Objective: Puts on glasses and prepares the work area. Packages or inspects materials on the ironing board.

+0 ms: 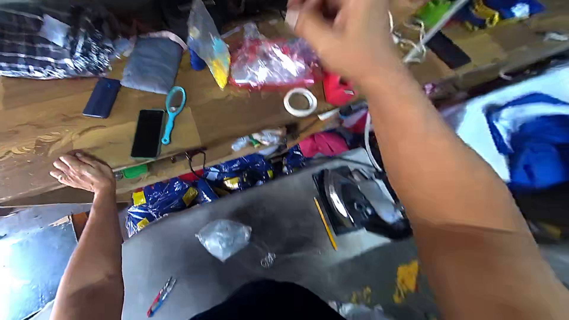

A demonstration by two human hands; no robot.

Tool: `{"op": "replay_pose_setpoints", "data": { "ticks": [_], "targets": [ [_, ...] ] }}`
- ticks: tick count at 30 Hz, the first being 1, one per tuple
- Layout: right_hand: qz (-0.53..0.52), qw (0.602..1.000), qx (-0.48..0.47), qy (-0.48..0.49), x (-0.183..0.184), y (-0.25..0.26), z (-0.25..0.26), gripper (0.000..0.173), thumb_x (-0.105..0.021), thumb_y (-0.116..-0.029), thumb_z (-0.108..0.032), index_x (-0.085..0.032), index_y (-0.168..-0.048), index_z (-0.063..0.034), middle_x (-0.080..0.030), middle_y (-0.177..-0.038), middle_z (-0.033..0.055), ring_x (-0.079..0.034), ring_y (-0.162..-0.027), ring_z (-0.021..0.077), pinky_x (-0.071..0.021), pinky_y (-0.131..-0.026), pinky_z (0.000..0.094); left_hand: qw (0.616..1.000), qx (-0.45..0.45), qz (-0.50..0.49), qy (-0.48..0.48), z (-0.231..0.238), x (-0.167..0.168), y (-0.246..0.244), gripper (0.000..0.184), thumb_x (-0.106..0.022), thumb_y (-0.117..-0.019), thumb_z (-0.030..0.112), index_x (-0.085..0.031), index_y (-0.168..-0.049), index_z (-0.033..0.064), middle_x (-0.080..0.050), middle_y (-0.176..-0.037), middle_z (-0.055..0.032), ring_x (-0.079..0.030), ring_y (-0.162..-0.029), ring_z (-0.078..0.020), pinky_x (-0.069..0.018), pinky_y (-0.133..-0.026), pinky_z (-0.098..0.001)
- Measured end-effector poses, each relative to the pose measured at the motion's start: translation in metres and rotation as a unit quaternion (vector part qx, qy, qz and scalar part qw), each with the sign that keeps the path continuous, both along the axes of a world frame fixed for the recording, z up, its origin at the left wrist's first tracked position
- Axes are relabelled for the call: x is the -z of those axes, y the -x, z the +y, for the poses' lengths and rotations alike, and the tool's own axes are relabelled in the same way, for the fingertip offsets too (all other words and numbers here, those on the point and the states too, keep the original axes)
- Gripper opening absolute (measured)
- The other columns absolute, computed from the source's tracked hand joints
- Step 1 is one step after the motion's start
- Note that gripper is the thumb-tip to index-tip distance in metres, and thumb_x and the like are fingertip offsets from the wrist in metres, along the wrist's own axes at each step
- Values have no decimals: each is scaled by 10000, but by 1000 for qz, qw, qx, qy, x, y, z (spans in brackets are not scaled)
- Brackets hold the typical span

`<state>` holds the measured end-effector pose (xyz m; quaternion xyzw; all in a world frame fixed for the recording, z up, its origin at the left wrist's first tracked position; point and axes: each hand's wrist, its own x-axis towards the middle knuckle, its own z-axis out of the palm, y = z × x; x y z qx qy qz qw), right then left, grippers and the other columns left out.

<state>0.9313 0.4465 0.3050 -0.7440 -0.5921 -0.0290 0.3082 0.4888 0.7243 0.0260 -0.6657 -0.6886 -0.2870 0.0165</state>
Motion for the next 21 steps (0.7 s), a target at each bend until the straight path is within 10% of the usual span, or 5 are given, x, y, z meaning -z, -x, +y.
{"op": "replay_pose_setpoints", "data": {
  "ticks": [6, 9, 13, 16, 21],
  "targets": [
    [169, 969, -39, 177, 150, 106, -222, 153, -668, -963, -109, -736, -1086, -46, -727, -948, 87, -704, -800, 180, -612, -755, 414, 986, 96, -105, 91, -4, -23, 13, 606, -424, -1051, 500, -519, -1447, 50, -441, -1541, -232, -365, -1470, -393, -254, -1210, -557],
    [297, 917, 70, 255, 225, 155, -288, 226, -659, -998, -162, -717, -1169, -27, -730, -1057, 133, -717, -920, 217, -596, -868, 439, 922, 242, -254, 166, -32, -57, 29, 538, -539, -1050, 376, -484, -1434, 3, -565, -1396, -172, -560, -1291, -215, -454, -1107, -402],
    [320, 898, 130, 271, 264, 209, -322, 261, -639, -989, -147, -711, -1207, -23, -715, -1115, 169, -701, -988, 263, -567, -923, 455, 808, 440, -182, 348, -129, -83, 46, 513, -640, -1014, 267, -492, -1458, 57, -577, -1423, -146, -609, -1245, -230, -518, -1038, -451],
    [295, 912, 150, 242, 279, 235, -333, 284, -640, -982, -157, -714, -1220, -21, -701, -1134, 201, -702, -972, 291, -578, -892, 452, 692, 540, -127, 462, -211, -65, 43, 989, -874, -772, 353, -349, -1581, 134, -508, -1509, -120, -573, -1304, -252, -559, -988, -453],
    [264, 929, 213, 145, 292, 238, -325, 265, -630, -985, -175, -728, -1184, -31, -705, -1139, 191, -705, -952, 267, -585, -852, 414, 729, 539, -128, 402, -301, -37, 4, 1197, -948, -650, 415, -306, -1600, 68, -507, -1493, -203, -539, -1329, -308, -480, -1087, -481]
  ]
}}
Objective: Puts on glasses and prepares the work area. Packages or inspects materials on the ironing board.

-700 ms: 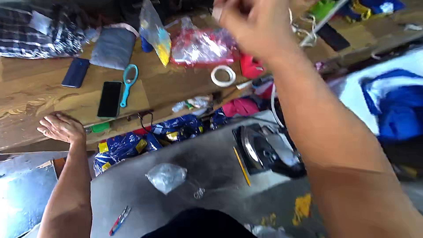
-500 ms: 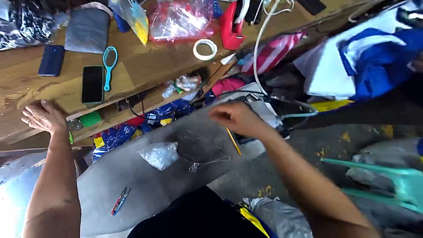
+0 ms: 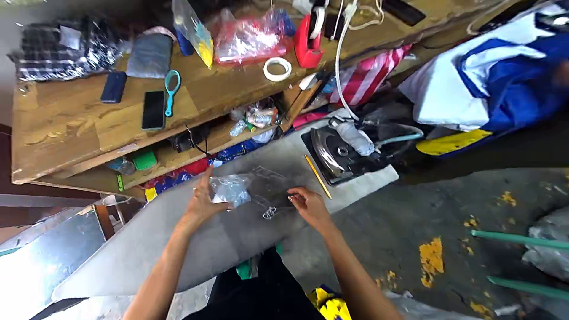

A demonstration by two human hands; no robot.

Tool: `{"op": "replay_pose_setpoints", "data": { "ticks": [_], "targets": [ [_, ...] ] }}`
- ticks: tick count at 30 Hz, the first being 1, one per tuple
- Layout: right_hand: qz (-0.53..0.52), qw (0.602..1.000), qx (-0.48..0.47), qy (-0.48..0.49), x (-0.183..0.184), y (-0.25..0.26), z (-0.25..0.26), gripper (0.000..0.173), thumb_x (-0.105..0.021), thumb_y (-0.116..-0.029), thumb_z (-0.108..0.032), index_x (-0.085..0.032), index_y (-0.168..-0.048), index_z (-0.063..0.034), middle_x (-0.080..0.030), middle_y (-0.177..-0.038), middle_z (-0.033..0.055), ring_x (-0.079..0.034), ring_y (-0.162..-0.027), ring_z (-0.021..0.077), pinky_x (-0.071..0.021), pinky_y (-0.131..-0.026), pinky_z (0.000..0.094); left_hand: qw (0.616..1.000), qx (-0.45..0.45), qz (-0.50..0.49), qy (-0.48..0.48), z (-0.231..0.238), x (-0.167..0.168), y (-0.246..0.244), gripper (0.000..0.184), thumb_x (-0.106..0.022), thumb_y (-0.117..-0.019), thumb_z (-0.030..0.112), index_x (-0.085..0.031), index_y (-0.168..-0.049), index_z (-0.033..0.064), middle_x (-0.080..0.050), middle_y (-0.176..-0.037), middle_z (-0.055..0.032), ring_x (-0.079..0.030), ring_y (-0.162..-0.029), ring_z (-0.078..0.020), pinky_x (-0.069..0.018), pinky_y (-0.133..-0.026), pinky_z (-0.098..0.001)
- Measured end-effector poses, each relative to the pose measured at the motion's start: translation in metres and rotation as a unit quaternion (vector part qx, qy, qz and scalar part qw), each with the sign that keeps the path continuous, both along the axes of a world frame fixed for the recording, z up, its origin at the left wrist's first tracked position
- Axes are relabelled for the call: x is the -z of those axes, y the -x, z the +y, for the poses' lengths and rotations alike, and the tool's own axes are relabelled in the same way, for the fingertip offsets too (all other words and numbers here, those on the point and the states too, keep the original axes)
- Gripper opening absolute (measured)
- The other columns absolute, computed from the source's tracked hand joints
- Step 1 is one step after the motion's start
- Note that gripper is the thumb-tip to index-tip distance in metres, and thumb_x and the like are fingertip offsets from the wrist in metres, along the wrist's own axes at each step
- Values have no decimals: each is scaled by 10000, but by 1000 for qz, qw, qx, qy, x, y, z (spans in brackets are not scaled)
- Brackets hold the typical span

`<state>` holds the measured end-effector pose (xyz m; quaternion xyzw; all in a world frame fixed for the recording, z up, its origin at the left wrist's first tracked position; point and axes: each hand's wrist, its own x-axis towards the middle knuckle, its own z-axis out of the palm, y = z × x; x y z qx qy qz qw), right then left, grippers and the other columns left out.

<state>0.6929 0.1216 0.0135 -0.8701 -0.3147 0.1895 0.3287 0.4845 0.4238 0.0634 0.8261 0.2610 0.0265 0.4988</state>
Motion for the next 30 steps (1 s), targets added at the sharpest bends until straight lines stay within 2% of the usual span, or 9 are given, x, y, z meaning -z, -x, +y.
{"op": "replay_pose_setpoints", "data": {
  "ticks": [2, 3, 5, 11, 14, 17, 21, 24, 30],
  "targets": [
    [-4, 1000, 13, -22, 2, -12, 14, 264, -620, -993, -177, -726, -1181, -25, -704, -1145, 191, -705, -951, 266, -584, -854, 419, 999, -10, -20, -44, -9, 7, -13, 616, -829, -836, 281, -624, -1351, 13, -669, -1244, -189, -666, -1069, -263, -541, -967, -431],
    [-7, 999, 17, -31, 4, -21, 23, 268, -610, -1000, -181, -722, -1185, -23, -700, -1148, 191, -703, -962, 263, -583, -861, 414, 998, 2, -29, -54, -10, 5, -19, 347, -745, -906, 205, -719, -1195, 16, -702, -1142, -156, -684, -995, -221, -559, -928, -388],
    [-27, 998, 20, -44, 11, -38, 40, 264, -587, -1005, -167, -723, -1176, -19, -697, -1141, 193, -698, -977, 268, -576, -874, 415, 996, 33, -52, -62, -7, -10, -29, 178, -656, -956, 146, -763, -1045, 35, -718, -1051, -110, -685, -951, -166, -563, -899, -341],
    [-112, 991, -3, -69, 61, -77, 64, 240, -571, -996, -161, -743, -1120, -48, -718, -1077, 154, -694, -1007, 286, -568, -912, 456, 995, 4, -84, -53, 32, -84, -78, 199, -673, -964, 228, -756, -1056, 72, -726, -1026, -47, -682, -887, -100, -578, -834, -314],
    [-173, 980, 30, -94, 75, -77, 69, 196, -603, -947, -173, -758, -1030, -89, -715, -988, 122, -699, -926, 291, -583, -790, 482, 992, -64, -108, -12, 52, -111, -112, 211, -690, -976, 231, -730, -1075, 49, -724, -915, -48, -692, -747, -116, -606, -703, -308],
    [-198, 974, 49, -94, 77, -73, 71, 189, -613, -910, -198, -756, -989, -104, -704, -965, 112, -701, -880, 289, -580, -694, 488, 982, -127, -138, 29, 73, -133, -154, 187, -682, -993, 162, -706, -1128, 36, -723, -864, -68, -696, -691, -141, -614, -666, -317],
    [-208, 971, 61, -100, 81, -74, 71, 229, -584, -900, -245, -766, -953, -118, -705, -933, 97, -706, -851, 274, -578, -658, 461, 972, -155, -173, 28, 102, -157, -212, 266, -634, -1032, 218, -657, -1249, 65, -708, -965, -85, -670, -714, -151, -593, -654, -342],
    [-201, 971, 65, -110, 84, -73, 70, 249, -583, -900, -297, -770, -939, -138, -708, -932, 71, -703, -843, 239, -577, -658, 430, 962, -162, -213, 45, 121, -167, -252, 226, -639, -1018, 184, -668, -1168, 16, -702, -916, -78, -661, -704, -137, -584, -645, -318],
    [-144, 977, 64, -145, 84, -76, 67, 440, -566, -947, -426, -735, -1152, -75, -704, -910, 57, -670, -760, 180, -563, -646, 375, 971, -104, -209, 42, 97, -156, -256, 160, -637, -1011, 142, -689, -1120, 37, -693, -868, -38, -620, -669, -89, -541, -617, -258]
  ]
}}
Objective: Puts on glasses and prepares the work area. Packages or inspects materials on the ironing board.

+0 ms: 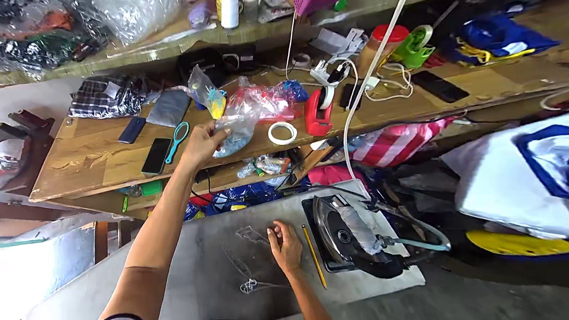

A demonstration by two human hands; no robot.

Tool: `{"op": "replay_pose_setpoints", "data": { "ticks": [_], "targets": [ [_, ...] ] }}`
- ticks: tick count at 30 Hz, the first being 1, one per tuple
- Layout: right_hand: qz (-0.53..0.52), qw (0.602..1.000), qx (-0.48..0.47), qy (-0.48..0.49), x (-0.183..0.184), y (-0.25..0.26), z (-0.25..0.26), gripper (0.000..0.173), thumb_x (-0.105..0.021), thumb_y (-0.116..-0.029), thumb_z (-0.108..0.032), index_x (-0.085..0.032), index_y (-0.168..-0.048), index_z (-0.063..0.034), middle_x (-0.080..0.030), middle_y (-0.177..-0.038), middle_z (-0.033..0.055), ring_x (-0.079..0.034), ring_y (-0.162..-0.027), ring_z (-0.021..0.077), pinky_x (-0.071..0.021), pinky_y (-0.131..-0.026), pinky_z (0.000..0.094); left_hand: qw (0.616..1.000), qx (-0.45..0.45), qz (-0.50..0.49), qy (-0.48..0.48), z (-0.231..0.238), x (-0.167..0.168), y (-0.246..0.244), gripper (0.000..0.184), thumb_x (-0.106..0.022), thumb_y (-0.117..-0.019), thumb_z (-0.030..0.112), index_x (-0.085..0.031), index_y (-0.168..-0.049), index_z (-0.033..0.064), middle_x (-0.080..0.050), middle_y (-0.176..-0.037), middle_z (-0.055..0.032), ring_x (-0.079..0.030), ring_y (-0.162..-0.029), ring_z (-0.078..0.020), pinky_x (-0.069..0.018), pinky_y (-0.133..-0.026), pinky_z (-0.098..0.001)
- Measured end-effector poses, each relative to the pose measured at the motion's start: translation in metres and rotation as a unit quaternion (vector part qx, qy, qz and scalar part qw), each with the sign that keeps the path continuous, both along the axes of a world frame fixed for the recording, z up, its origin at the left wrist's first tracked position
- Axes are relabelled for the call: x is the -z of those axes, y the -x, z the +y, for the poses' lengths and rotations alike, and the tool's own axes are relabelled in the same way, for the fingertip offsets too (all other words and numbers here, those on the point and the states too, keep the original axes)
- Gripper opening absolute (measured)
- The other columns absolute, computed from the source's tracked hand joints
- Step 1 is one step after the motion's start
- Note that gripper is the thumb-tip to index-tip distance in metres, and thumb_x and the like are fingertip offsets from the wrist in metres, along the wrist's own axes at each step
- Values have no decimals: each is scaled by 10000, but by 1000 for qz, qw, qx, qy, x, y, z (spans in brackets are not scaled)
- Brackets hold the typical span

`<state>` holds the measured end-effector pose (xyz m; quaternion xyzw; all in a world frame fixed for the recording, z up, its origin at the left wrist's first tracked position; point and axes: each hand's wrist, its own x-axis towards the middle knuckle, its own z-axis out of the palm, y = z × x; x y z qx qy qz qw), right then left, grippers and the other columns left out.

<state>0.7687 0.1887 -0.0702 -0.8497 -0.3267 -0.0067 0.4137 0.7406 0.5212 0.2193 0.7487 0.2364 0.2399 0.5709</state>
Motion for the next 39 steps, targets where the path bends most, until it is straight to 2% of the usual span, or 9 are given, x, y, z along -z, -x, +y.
{"op": "replay_pose_setpoints", "data": {
  "ticks": [5, 7, 11, 17, 20, 25, 30, 35, 39],
  "targets": [
    [190, 966, -109, -138, -62, -6, 7, 869, -662, -935, -509, -373, -1555, 26, -567, -1451, 185, -578, -1288, 242, -530, -1013, 415, 982, 143, 120, 8, -52, 52, 56, 210, -675, -996, 216, -713, -1145, 73, -733, -981, -59, -698, -847, -142, -600, -794, -361],
    [218, 939, -171, -203, -93, 1, 16, 777, -705, -949, -399, -426, -1524, 44, -513, -1508, 200, -513, -1385, 250, -471, -1123, 438, 966, 216, 138, 26, -69, 88, 73, 209, -673, -987, 215, -719, -1106, 50, -719, -1017, -34, -676, -924, -91, -570, -877, -320],
    [294, 906, -150, -265, -88, 17, 24, 120, -633, -966, -28, -714, -1023, 40, -727, -929, 63, -691, -851, 95, -594, -792, 272, 979, 140, 126, 81, -103, 146, 97, 463, -780, -889, 153, -604, -1282, -17, -710, -996, -80, -688, -846, -129, -590, -811, -324],
    [414, 842, -162, -304, -76, 37, 13, 95, -610, -989, -26, -687, -1040, -4, -710, -943, 17, -675, -894, 87, -579, -855, 295, 995, -12, 97, 25, -171, 186, 130, 753, -881, -794, 286, -554, -1381, -52, -655, -1316, -171, -642, -1217, -208, -522, -1074, -374],
    [435, 836, -167, -290, -75, 32, 16, 149, -573, -1016, -61, -695, -1046, 18, -701, -1056, 70, -668, -970, 137, -575, -886, 331, 992, 22, 78, -93, -183, 190, 135, 434, -775, -903, 317, -731, -1180, -15, -682, -1256, -179, -595, -1253, -278, -451, -1115, -416],
    [458, 866, -135, -151, -83, 18, 23, 200, -623, -947, -41, -563, -1129, 15, -650, -812, 19, -632, -681, 94, -551, -620, 267, 959, 132, 67, -243, -174, 168, 136, 201, -664, -968, 166, -752, -984, -15, -685, -1131, -198, -636, -1136, -313, -496, -1046, -414],
    [436, 870, -223, -61, -88, 15, 27, 86, -641, -924, -40, -714, -961, -17, -682, -752, -21, -618, -649, 26, -522, -608, 215, 955, 95, 66, -272, -165, 164, 136, 421, -770, -916, 279, -692, -1241, 24, -708, -1237, -131, -654, -1208, -264, -501, -1083, -442],
    [407, 887, -213, -44, -100, 2, 15, 358, -517, -1058, -282, -703, -1269, -62, -690, -1281, 82, -650, -1169, 166, -542, -997, 397, 967, 52, 50, -246, -159, 165, 137, 221, -654, -1006, 264, -776, -1057, 88, -752, -1088, -49, -670, -1115, -191, -505, -1030, -415],
    [583, 804, -119, 16, -109, 9, 9, 673, -389, -1065, -579, -267, -1636, -244, -391, -1607, 150, -557, -1324, 389, -565, -908, 607, 973, -14, -13, -229, -159, 170, 125, 190, -701, -975, 216, -775, -978, 41, -726, -1104, -91, -631, -1164, -225, -490, -1053, -406]
  ]
}}
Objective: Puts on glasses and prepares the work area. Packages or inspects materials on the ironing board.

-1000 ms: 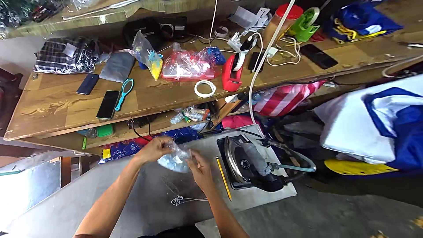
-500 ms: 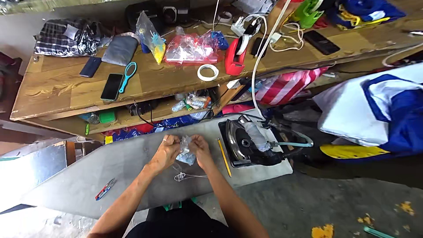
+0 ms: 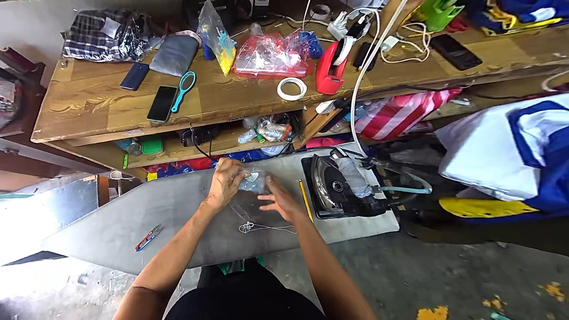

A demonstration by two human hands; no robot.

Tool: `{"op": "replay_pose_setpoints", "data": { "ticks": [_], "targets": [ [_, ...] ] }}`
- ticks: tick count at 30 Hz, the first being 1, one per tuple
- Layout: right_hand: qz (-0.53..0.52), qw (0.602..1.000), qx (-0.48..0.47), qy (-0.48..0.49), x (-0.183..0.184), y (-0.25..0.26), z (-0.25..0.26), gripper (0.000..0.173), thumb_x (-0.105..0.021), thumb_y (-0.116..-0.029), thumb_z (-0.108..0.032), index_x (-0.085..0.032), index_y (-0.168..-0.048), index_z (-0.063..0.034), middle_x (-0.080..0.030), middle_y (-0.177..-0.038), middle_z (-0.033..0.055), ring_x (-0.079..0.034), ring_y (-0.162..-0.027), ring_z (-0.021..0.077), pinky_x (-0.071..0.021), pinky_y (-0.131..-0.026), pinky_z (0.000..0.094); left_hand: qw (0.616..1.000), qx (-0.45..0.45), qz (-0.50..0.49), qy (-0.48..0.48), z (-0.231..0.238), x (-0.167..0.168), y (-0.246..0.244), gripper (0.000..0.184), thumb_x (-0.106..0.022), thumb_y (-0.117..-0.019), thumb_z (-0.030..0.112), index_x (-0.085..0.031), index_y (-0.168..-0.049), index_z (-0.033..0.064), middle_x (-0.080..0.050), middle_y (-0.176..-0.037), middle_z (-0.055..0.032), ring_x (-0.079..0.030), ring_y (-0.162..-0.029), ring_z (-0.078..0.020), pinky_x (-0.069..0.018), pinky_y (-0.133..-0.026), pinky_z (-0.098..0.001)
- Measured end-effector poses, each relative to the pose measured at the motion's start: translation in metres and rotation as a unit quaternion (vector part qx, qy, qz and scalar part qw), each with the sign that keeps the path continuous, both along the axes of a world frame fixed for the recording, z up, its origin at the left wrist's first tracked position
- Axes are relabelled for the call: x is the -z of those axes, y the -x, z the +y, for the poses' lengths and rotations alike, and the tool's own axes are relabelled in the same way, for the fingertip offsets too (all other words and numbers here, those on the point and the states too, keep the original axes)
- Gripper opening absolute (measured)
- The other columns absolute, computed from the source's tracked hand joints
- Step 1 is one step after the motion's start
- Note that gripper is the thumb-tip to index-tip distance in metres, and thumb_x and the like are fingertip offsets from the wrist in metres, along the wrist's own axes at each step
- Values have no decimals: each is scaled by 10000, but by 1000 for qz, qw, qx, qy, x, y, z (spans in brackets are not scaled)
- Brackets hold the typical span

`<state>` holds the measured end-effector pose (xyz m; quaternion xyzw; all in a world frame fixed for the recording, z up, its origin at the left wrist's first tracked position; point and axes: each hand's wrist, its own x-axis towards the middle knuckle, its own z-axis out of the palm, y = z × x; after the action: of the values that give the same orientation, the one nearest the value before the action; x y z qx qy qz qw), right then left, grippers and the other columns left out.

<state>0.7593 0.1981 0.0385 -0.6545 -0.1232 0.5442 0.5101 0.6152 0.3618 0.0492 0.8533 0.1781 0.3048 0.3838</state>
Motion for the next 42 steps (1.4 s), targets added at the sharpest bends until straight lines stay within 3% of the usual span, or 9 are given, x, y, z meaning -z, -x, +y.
{"op": "replay_pose_setpoints", "data": {
  "ticks": [4, 8, 12, 17, 21, 25, 30, 34, 42],
  "targets": [
    [161, 969, 146, -119, 25, 15, 12, 505, -504, -1081, -365, -386, -1513, -131, -552, -1414, 193, -631, -1202, 388, -588, -901, 583, 991, 35, 70, 112, -16, 20, 3, 327, -598, -1024, 303, -755, -913, 38, -729, -973, -83, -659, -1023, -193, -479, -983, -430],
    [30, 951, 206, -228, 39, 31, 23, 198, -713, -918, -53, -560, -1032, 3, -675, -918, 124, -686, -830, 207, -612, -766, 392, 974, 25, 96, 202, -18, 27, 12, 308, -550, -1047, 267, -729, -969, 28, -699, -869, -60, -662, -850, -116, -542, -831, -323],
    [-93, 933, 178, -299, 34, 23, 27, 157, -752, -812, -29, -600, -828, -63, -628, -868, 46, -621, -824, 144, -554, -759, 333, 990, -31, 27, 134, -24, 25, 12, 264, -615, -1012, 262, -735, -932, 42, -686, -1004, -103, -623, -1036, -194, -490, -956, -354],
    [-105, 909, 97, -392, 13, 3, 28, 170, -720, -739, 6, -606, -722, -119, -646, -914, 9, -622, -948, 133, -523, -862, 318, 936, 112, 111, 314, 10, 6, 16, 822, -765, -892, 416, -425, -1497, -24, -568, -1446, -164, -570, -1321, -207, -496, -1105, -383],
    [-129, 887, -5, -443, -17, -35, 54, 89, -706, -784, -61, -628, -794, -103, -658, -994, 20, -607, -1057, 145, -493, -953, 350, 904, 190, 99, 370, 38, -23, -4, 449, -721, -956, 296, -660, -1279, -10, -739, -1142, -62, -700, -1047, -116, -573, -972, -331],
    [-301, 900, 10, -315, -69, -118, 85, 384, -628, -956, -215, -630, -1290, -26, -592, -1407, 111, -600, -1241, 205, -546, -990, 410, 961, 18, 26, 275, 97, -52, -60, 397, -733, -948, 294, -691, -1216, 4, -750, -1052, -94, -730, -955, -165, -613, -893, -384],
    [-391, 878, 247, -126, -99, -258, 111, 356, -511, -1070, -238, -649, -1283, 12, -694, -1198, 167, -683, -952, 212, -568, -844, 407, 976, -120, 81, 161, 191, -33, -127, 549, -689, -942, 535, -689, -1257, 86, -718, -1104, -167, -711, -987, -295, -567, -895, -563],
    [-355, 897, 262, 38, -93, -338, 128, 399, -523, -1057, -284, -622, -1341, -22, -647, -1186, 221, -650, -890, 288, -550, -794, 496, 968, -172, 142, 116, 212, -9, -147, 621, -620, -941, 620, -687, -1303, 119, -654, -1267, -234, -563, -1249, -440, -349, -1080, -699],
    [-237, 921, 273, 144, -93, -383, 155, 312, -612, -1009, -333, -640, -1205, -92, -718, -898, 18, -478, -516, 52, -385, -470, 237, 970, -163, 163, 81, 215, -4, -143, 676, -558, -950, 636, -666, -1311, 74, -655, -1261, -232, -548, -1263, -440, -322, -1107, -671]
  ]
}}
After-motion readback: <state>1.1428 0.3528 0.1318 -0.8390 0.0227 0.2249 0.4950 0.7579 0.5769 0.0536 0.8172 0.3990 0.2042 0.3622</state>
